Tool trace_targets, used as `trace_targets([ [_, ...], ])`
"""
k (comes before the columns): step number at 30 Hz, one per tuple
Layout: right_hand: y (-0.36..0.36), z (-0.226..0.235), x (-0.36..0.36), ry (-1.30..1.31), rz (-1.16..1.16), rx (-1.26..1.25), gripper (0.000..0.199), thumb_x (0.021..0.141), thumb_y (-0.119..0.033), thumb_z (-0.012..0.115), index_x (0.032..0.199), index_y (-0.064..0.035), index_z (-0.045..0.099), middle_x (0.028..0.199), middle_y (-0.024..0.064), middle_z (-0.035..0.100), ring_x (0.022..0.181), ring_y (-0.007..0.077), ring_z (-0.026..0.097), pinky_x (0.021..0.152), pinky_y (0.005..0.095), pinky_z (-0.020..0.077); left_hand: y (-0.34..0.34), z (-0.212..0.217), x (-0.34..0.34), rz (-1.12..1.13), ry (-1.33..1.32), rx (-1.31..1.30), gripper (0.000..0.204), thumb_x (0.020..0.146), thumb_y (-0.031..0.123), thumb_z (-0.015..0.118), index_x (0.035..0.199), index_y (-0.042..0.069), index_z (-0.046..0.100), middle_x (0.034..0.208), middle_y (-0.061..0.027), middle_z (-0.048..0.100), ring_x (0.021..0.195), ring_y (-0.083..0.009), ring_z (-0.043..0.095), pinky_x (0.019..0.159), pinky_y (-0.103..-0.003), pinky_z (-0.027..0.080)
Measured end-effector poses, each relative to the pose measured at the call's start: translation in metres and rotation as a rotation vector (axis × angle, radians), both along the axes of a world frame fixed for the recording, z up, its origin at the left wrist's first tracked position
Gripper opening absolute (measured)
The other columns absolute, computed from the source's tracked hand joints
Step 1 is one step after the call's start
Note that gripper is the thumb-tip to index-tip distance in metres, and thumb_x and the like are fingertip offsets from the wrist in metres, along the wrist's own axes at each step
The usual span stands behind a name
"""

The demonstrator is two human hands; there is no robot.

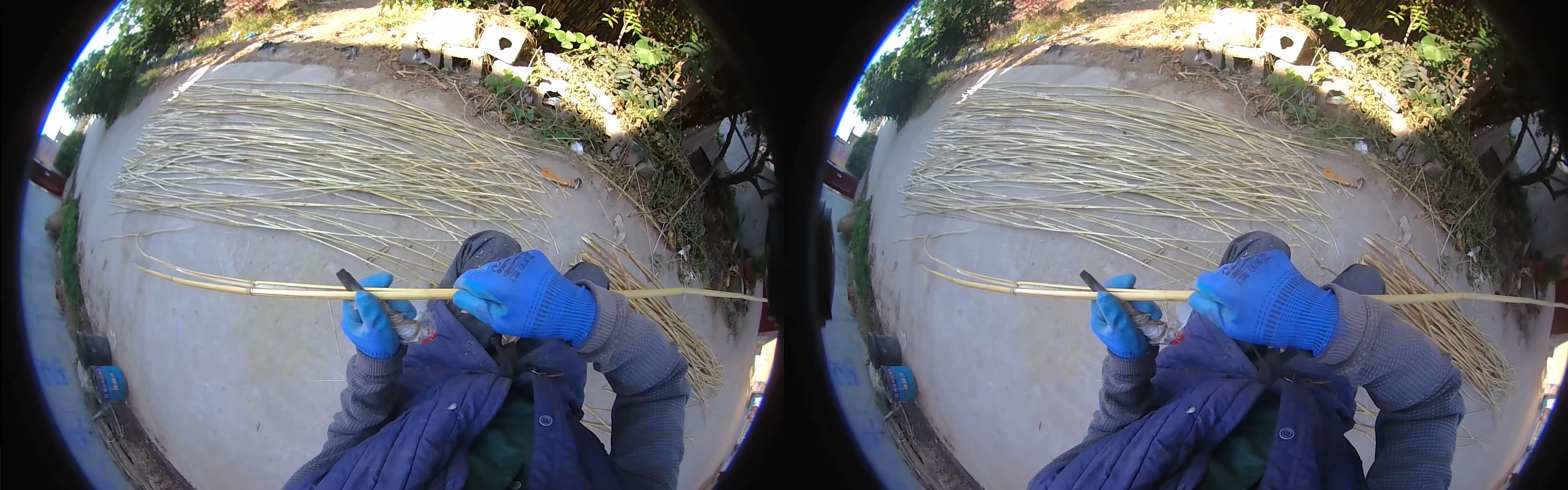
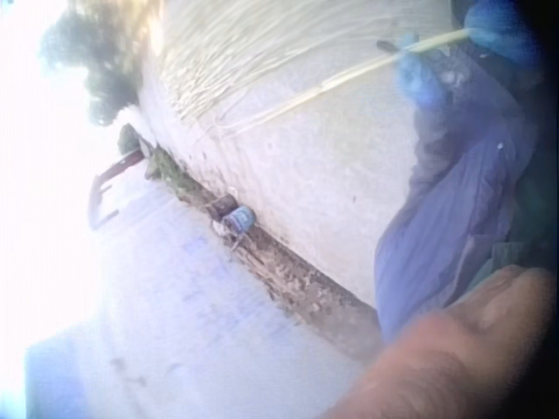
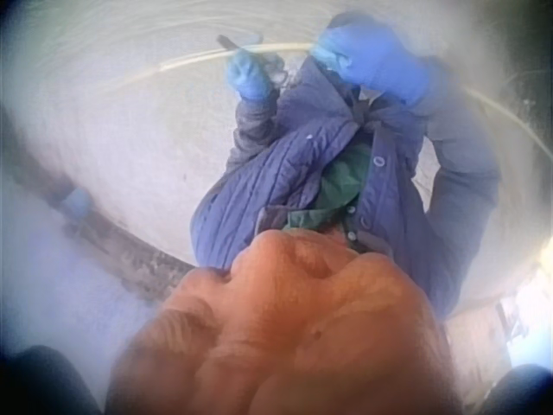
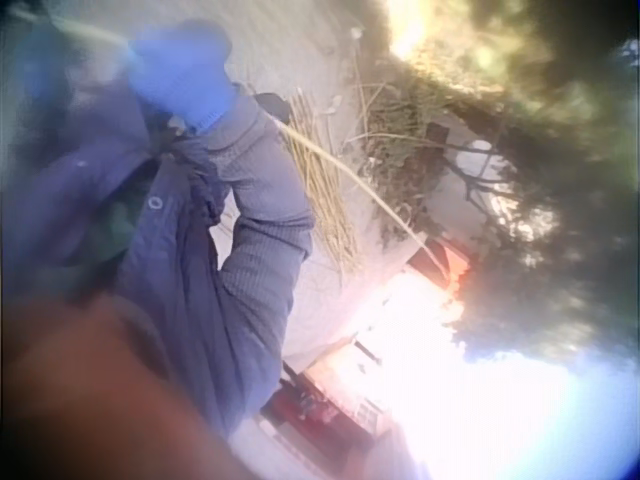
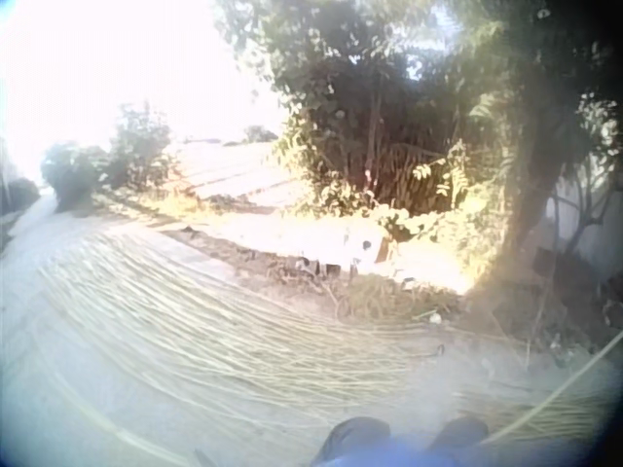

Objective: The person sits on the ground and uses a small knife to scrape and split thin bamboo strips. They handle each strip individually, scraping along its length and occasionally splitting it into thinner pieces, then placing the processed strips into a pile on the ground.

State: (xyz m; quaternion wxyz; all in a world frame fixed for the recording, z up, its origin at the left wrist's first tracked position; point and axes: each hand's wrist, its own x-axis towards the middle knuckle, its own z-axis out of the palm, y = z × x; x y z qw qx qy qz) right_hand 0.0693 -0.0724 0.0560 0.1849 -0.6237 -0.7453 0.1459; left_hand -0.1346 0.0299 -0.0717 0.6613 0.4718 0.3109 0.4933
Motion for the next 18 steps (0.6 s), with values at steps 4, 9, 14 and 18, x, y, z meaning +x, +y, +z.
trace_targets([
  [4,-0.003,-0.017,0.001,0.027,0.007,0.167,0.017,0.090,-0.022,0.071,0.099,-0.0079,0.072,0.072,0.0109,0.066,0.061,0.0258,0.067,0.055,0.0356,0.0532,-0.009,-0.013,-0.001,0.042,-0.054,-0.073,0.050,0.103,0.043,0.049,0.113,-0.006,0.057,0.068,-0.0156,0.065,0.054,-0.0206,0.062,0.050,-0.032,0.052],
  [9,-0.009,-0.007,0.008,0.010,-0.068,0.008,0.017,0.092,-0.022,0.067,0.096,-0.0059,0.069,0.072,0.0090,0.065,0.063,0.0248,0.067,0.052,0.0362,0.0513,-0.015,-0.014,0.002,0.221,-0.116,-0.135,0.048,0.103,0.042,0.049,0.113,-0.004,0.057,0.068,-0.0158,0.065,0.055,-0.0203,0.062,0.050,-0.031,0.053],
  [14,-0.002,-0.013,-0.014,-0.010,-0.011,0.116,0.015,0.091,-0.025,0.062,0.085,-0.0130,0.056,0.063,0.0050,0.056,0.057,0.0223,0.063,0.049,0.0385,0.0479,-0.038,-0.013,0.027,-0.184,0.071,0.120,0.053,0.101,0.045,0.053,0.114,-0.006,0.061,0.094,-0.0128,0.069,0.084,-0.0174,0.066,0.074,-0.031,0.055],
  [18,-0.010,-0.023,-0.009,-0.004,-0.069,0.199,0.018,0.093,-0.026,0.062,0.083,-0.0122,0.056,0.064,0.0054,0.056,0.055,0.0222,0.062,0.048,0.0387,0.0470,-0.044,-0.021,0.024,-0.071,0.072,-0.021,0.056,0.101,0.048,0.052,0.113,-0.006,0.061,0.090,-0.0125,0.069,0.080,-0.0162,0.066,0.071,-0.031,0.055],
])
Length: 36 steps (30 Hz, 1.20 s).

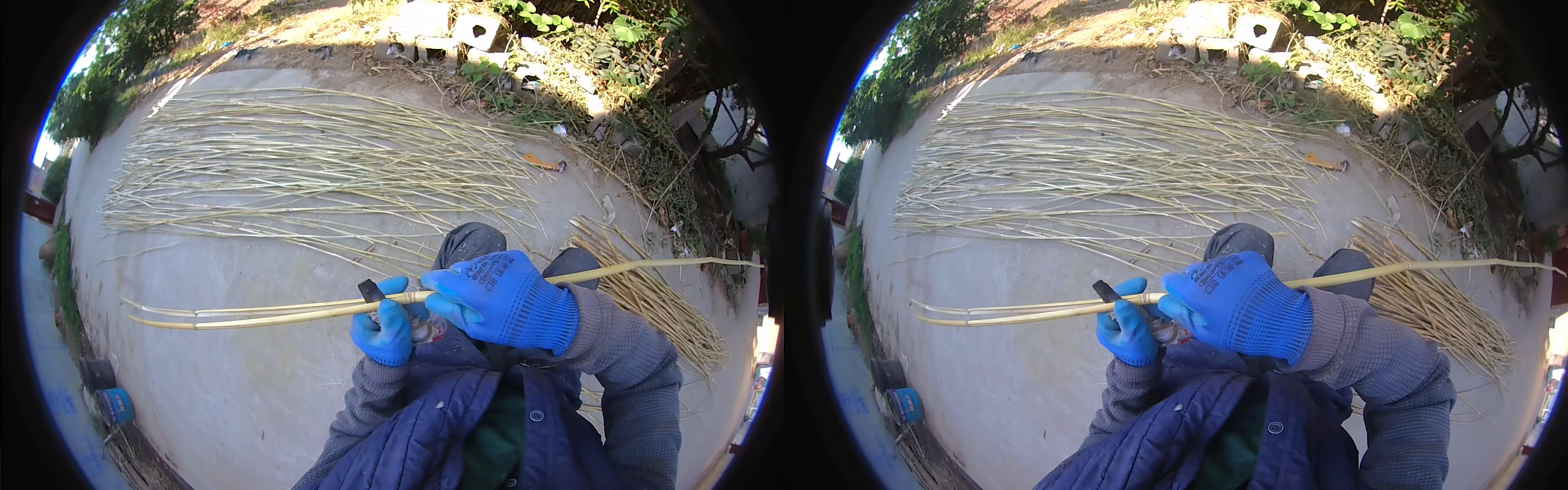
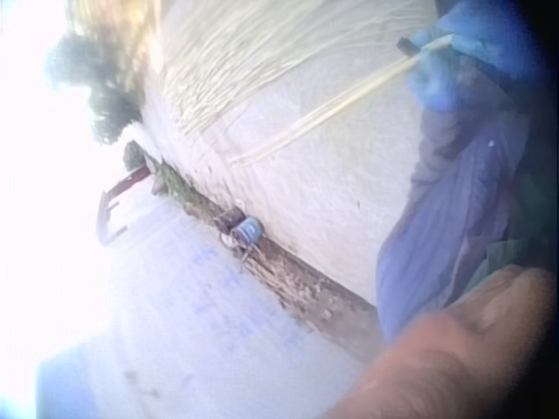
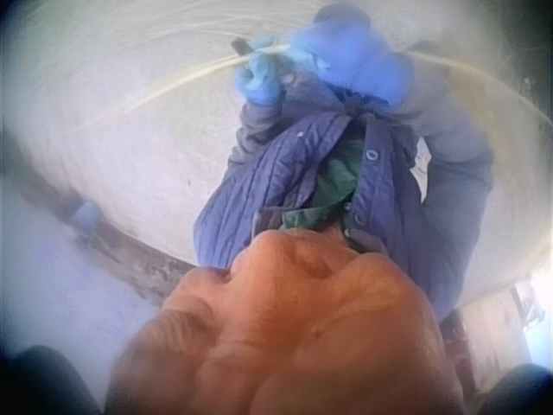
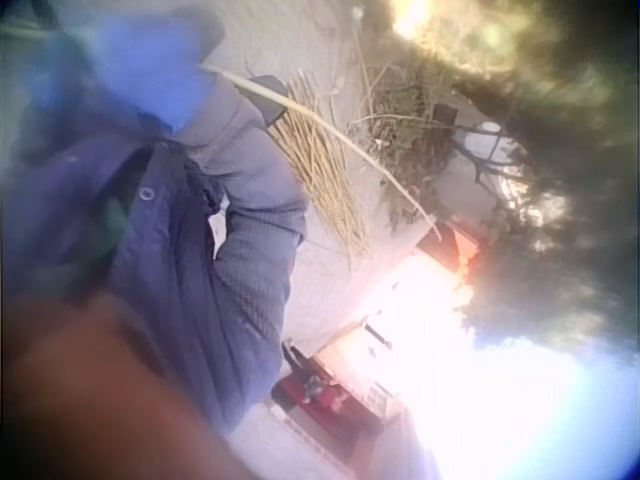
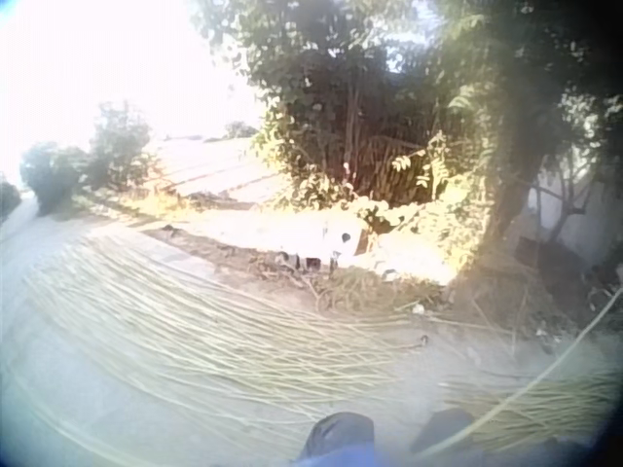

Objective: The person sits on the ground and uses a small knife to scrape and split thin bamboo strips. They handle each strip individually, scraping along its length and occasionally splitting it into thinner pieces, then placing the processed strips into a pile on the ground.

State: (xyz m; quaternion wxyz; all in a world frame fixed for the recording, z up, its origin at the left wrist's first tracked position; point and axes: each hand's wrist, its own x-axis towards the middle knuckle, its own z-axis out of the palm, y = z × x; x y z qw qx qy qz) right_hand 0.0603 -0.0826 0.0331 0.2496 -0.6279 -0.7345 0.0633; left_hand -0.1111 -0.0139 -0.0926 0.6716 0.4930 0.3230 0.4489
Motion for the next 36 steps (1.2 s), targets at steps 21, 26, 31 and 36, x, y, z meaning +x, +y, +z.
trace_targets([
  [21,-0.015,-0.017,0.017,0.096,-0.072,0.031,0.019,0.093,-0.027,0.064,0.088,-0.0092,0.063,0.066,0.0086,0.060,0.058,0.0282,0.063,0.052,0.0414,0.0491,0.023,0.007,0.010,0.048,-0.075,-0.190,0.046,0.105,0.037,0.045,0.114,-0.005,0.058,0.066,-0.0095,0.061,0.051,-0.0175,0.057,0.046,-0.028,0.048],
  [26,-0.023,-0.014,0.029,-0.005,-0.104,-0.119,0.016,0.088,-0.019,0.071,0.097,-0.0057,0.069,0.074,0.0112,0.066,0.060,0.0286,0.066,0.052,0.0380,0.0526,0.038,0.010,0.006,0.091,-0.169,-0.204,0.042,0.105,0.034,0.045,0.113,-0.005,0.059,0.066,-0.0114,0.063,0.053,-0.0187,0.060,0.050,-0.029,0.051],
  [31,-0.025,-0.017,0.026,0.033,-0.104,-0.111,0.015,0.088,-0.018,0.069,0.098,-0.0067,0.067,0.071,0.0101,0.063,0.059,0.0282,0.064,0.053,0.0388,0.0516,0.022,-0.005,0.018,-0.068,0.039,-0.095,0.041,0.105,0.033,0.043,0.110,-0.004,0.060,0.061,-0.0120,0.061,0.049,-0.0187,0.059,0.045,-0.030,0.048],
  [36,-0.023,-0.022,0.023,0.003,-0.105,-0.246,0.014,0.091,-0.019,0.065,0.098,-0.0069,0.065,0.075,0.0101,0.063,0.066,0.0285,0.066,0.057,0.0388,0.0526,0.001,-0.010,0.030,-0.063,0.064,-0.131,0.039,0.105,0.031,0.046,0.110,-0.005,0.063,0.070,-0.0088,0.064,0.056,-0.0168,0.061,0.053,-0.029,0.052],
])
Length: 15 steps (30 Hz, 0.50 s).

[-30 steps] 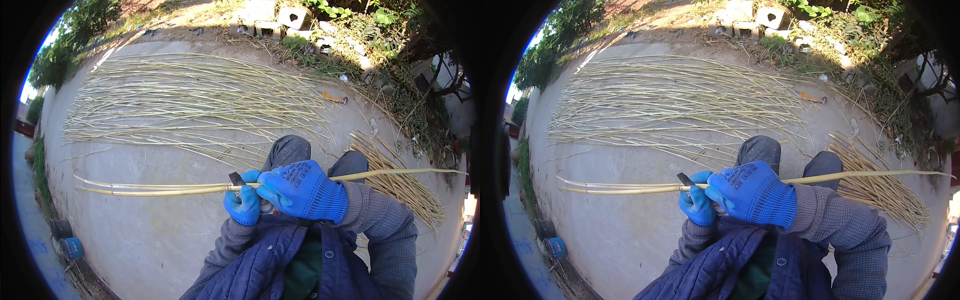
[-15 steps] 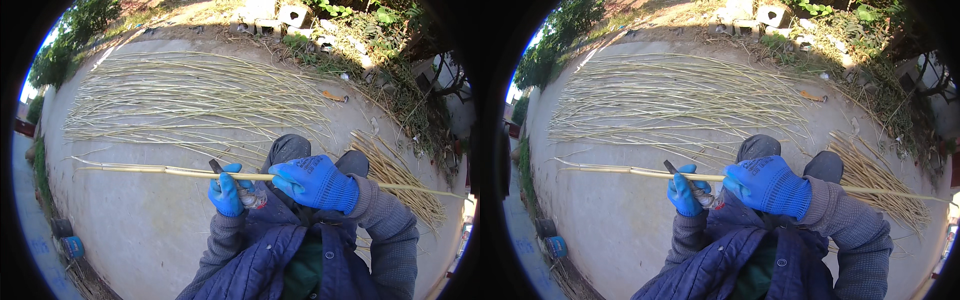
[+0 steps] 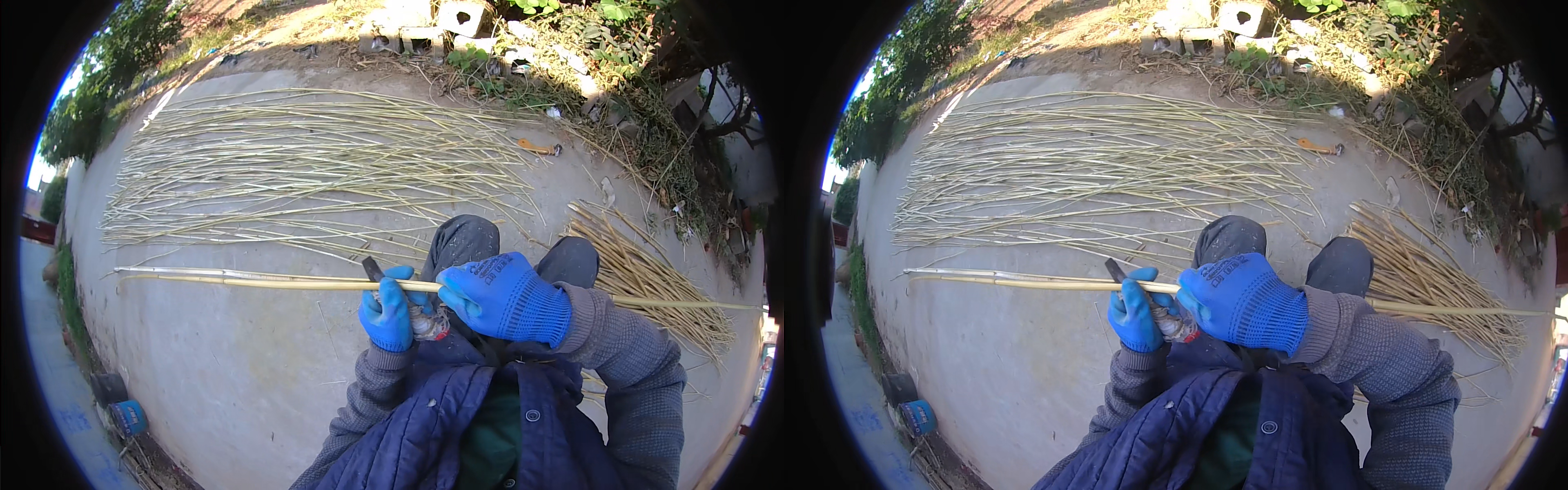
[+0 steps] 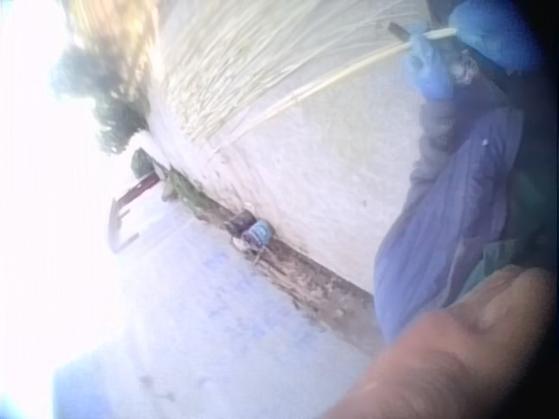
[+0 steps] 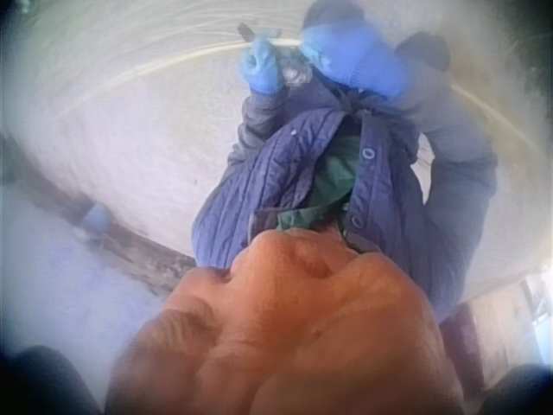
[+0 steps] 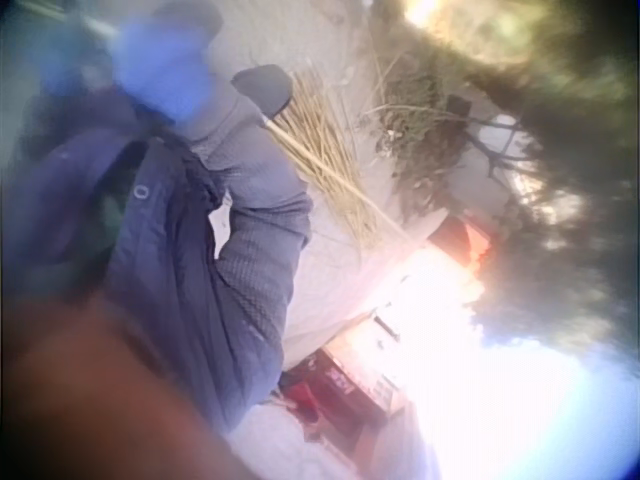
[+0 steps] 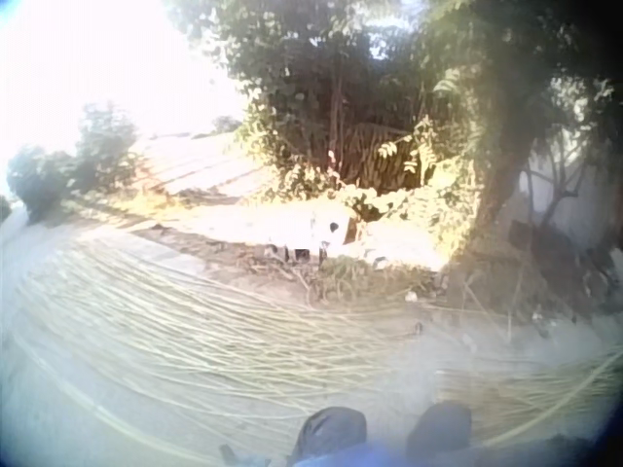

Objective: The person sits on the ground and uses a small knife to scrape and split thin bamboo strips. They handle each strip individually, scraping along its length and occasionally splitting it into thinner pieces, then placing the processed strips into a pile on the ground.

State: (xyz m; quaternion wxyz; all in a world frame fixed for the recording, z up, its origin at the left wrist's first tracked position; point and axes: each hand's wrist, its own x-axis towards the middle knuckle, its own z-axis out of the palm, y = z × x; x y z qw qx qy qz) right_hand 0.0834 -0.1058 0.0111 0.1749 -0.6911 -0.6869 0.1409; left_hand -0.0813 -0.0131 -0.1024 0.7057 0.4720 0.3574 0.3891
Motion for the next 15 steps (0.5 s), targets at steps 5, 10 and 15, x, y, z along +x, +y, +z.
trace_targets([
  [5,-0.003,0.007,0.006,0.114,-0.022,0.076,0.023,0.094,-0.031,0.060,0.086,-0.0092,0.061,0.068,0.0115,0.063,0.062,0.0308,0.065,0.056,0.0443,0.0507,0.008,0.017,0.001,-0.180,0.081,-0.142,0.036,0.103,0.027,0.050,0.109,-0.006,0.065,0.072,-0.0083,0.064,0.059,-0.0163,0.062,0.057,-0.028,0.052],
  [10,-0.018,0.018,0.019,0.011,-0.039,-0.060,0.018,0.091,-0.021,0.066,0.100,-0.0054,0.067,0.078,0.0122,0.067,0.065,0.0290,0.067,0.058,0.0381,0.0541,0.026,0.014,-0.003,0.121,-0.220,-0.084,0.041,0.106,0.033,0.043,0.112,-0.004,0.060,0.065,-0.0088,0.062,0.053,-0.0178,0.059,0.049,-0.030,0.050],
  [15,-0.015,0.005,0.013,0.045,0.008,0.132,0.021,0.088,-0.020,0.070,0.100,-0.0036,0.068,0.076,0.0110,0.067,0.060,0.0278,0.066,0.056,0.0375,0.0543,0.014,0.001,0.001,-0.172,-0.125,-0.077,0.037,0.105,0.027,0.046,0.112,-0.007,0.061,0.070,-0.0130,0.066,0.058,-0.0200,0.064,0.056,-0.031,0.055],
])
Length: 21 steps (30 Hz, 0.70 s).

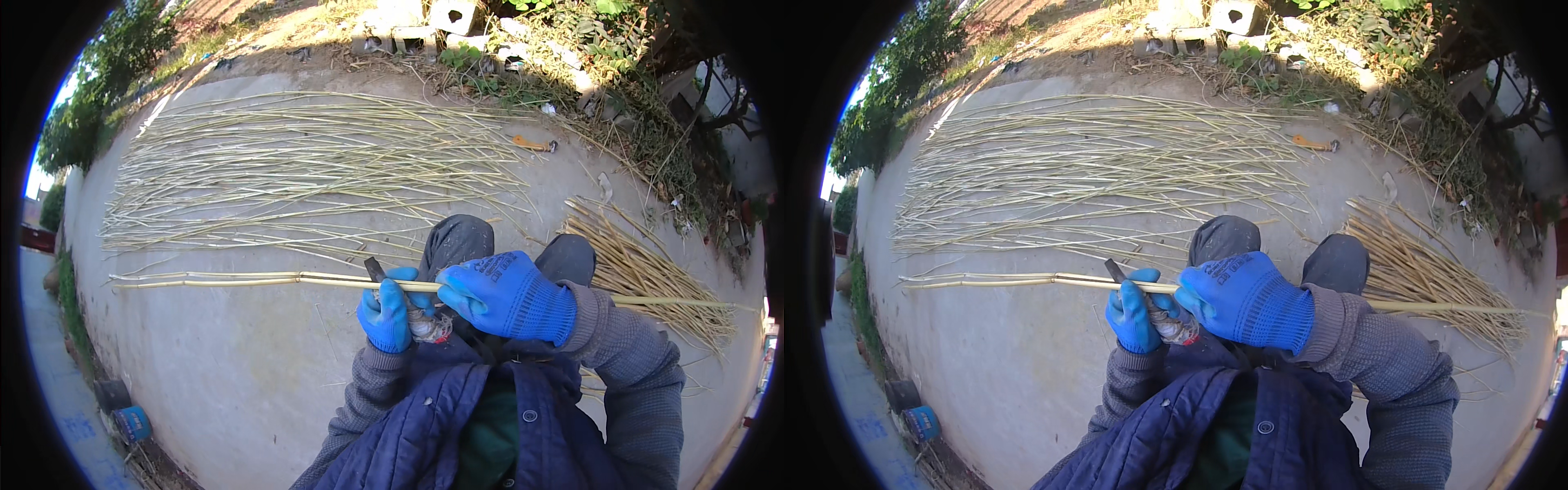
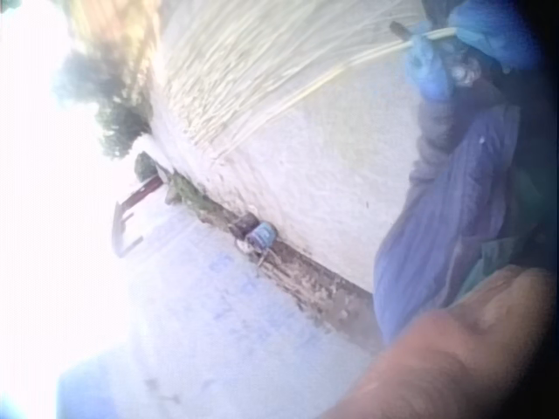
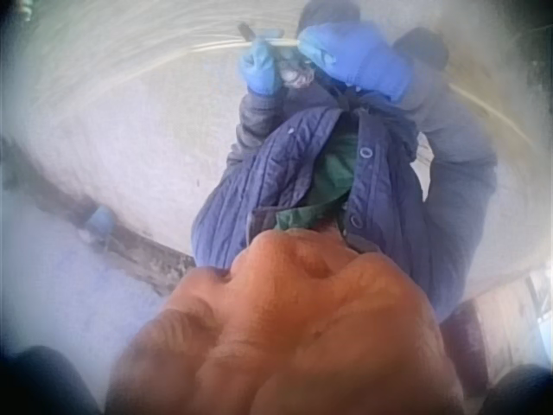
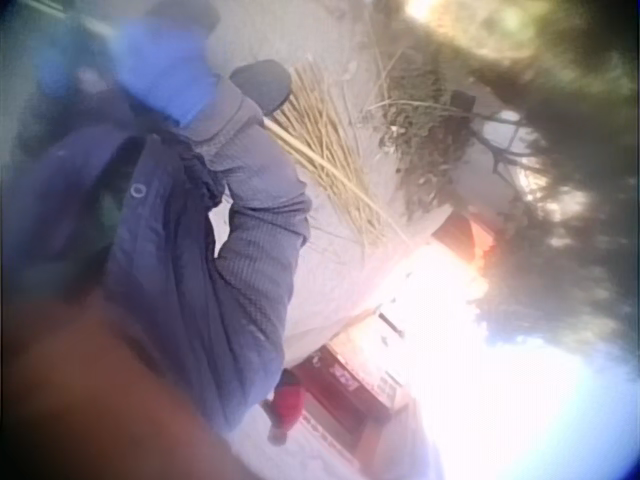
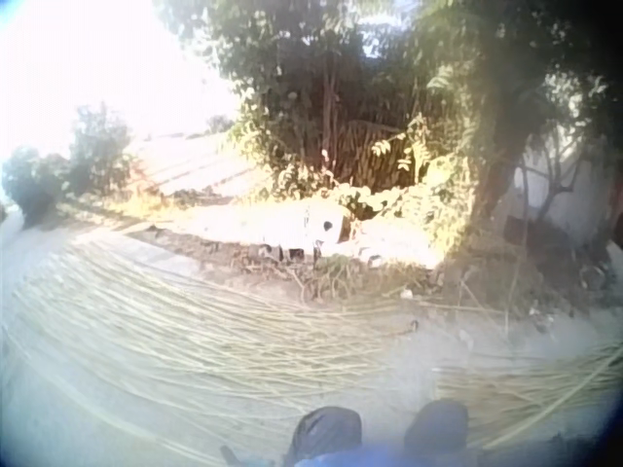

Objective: The person sits on the ground and uses a small knife to scrape and split thin bamboo strips. They handle each strip individually, scraping along its length and occasionally splitting it into thinner pieces, then placing the processed strips into a pile on the ground.

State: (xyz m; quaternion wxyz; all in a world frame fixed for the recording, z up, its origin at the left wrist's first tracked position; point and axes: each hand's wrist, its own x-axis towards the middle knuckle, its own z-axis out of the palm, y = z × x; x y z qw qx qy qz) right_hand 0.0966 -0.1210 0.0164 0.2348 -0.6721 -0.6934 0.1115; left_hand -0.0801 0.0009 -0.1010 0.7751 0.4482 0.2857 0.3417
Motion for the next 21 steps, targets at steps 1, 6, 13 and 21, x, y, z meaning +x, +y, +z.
trace_targets([
  [1,-0.002,-0.001,0.001,-0.002,-0.050,-0.004,0.018,0.090,-0.022,0.067,0.096,-0.0053,0.066,0.073,0.0109,0.066,0.060,0.0289,0.066,0.055,0.0396,0.0532,0.000,0.000,0.001,0.037,0.020,-0.031,0.037,0.105,0.027,0.047,0.111,-0.006,0.061,0.070,-0.0128,0.066,0.059,-0.0199,0.064,0.057,-0.031,0.055],
  [6,-0.006,-0.004,0.004,-0.103,-0.166,-0.086,0.022,0.088,-0.019,0.069,0.103,-0.0027,0.067,0.079,0.0118,0.068,0.065,0.0279,0.068,0.058,0.0385,0.0547,0.005,0.005,0.010,0.263,-0.036,-0.049,0.038,0.104,0.032,0.048,0.111,-0.003,0.062,0.070,-0.0109,0.066,0.057,-0.0178,0.063,0.053,-0.031,0.054],
  [13,0.005,-0.011,-0.006,-0.064,-0.153,-0.041,0.014,0.089,-0.022,0.061,0.092,-0.0089,0.058,0.072,0.0088,0.065,0.062,0.0285,0.066,0.055,0.0436,0.0507,-0.020,-0.003,0.025,-0.072,0.021,-0.059,0.034,0.102,0.025,0.052,0.113,-0.005,0.064,0.081,-0.0101,0.068,0.069,-0.0135,0.064,0.064,-0.027,0.053],
  [21,-0.001,-0.001,-0.011,-0.029,-0.161,-0.017,0.013,0.091,-0.020,0.064,0.090,-0.0075,0.058,0.076,0.0100,0.066,0.062,0.0303,0.065,0.053,0.0412,0.0509,-0.030,0.006,0.039,-0.070,0.080,-0.001,0.028,0.101,0.017,0.052,0.112,-0.004,0.067,0.087,-0.0078,0.070,0.075,-0.0125,0.065,0.067,-0.026,0.054],
])
